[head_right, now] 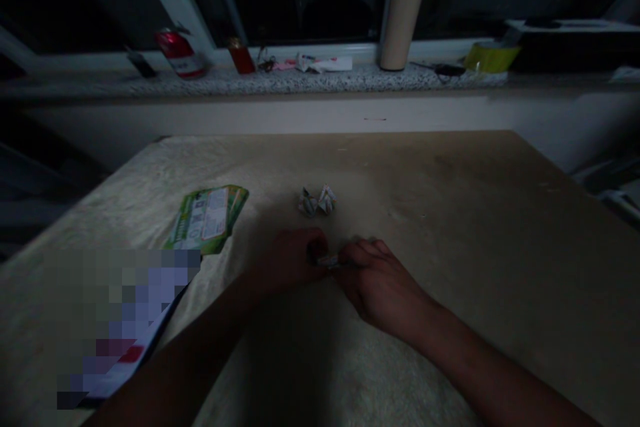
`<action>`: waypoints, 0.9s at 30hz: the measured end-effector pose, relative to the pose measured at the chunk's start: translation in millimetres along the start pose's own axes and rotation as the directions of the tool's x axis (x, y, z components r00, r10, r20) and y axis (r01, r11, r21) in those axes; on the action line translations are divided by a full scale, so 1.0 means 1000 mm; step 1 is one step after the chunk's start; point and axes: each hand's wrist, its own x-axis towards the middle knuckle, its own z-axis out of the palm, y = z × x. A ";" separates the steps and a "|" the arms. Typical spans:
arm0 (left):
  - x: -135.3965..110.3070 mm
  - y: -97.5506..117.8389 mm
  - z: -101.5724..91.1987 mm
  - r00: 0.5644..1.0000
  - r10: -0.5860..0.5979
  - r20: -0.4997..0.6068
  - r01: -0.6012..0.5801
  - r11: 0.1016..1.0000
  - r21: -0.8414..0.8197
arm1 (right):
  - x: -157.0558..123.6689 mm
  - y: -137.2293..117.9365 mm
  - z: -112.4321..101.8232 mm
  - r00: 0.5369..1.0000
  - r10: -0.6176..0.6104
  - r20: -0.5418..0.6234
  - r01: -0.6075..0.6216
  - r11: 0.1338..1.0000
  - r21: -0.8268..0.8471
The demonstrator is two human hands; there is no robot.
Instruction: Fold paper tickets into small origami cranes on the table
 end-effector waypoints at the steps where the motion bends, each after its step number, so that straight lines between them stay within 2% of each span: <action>1: 0.000 0.000 0.000 1.000 0.009 -0.002 -0.009 1.000 -0.002 | 0.000 0.000 0.000 1.000 0.004 -0.002 -0.004 1.000 0.004; 15: 0.000 -0.017 -0.010 0.998 -0.057 -0.007 0.058 0.996 0.062 | -0.002 0.004 0.003 1.000 0.021 -0.018 -0.021 1.000 0.023; 22: -0.008 -0.014 -0.007 1.000 -0.016 -0.024 0.016 1.000 -0.001 | -0.001 0.003 0.003 0.999 0.038 -0.008 -0.038 0.998 0.040; 27: -0.007 -0.008 -0.001 0.998 -0.034 -0.060 0.039 0.996 0.084 | -0.001 0.002 0.001 0.999 0.039 -0.005 -0.038 0.998 0.053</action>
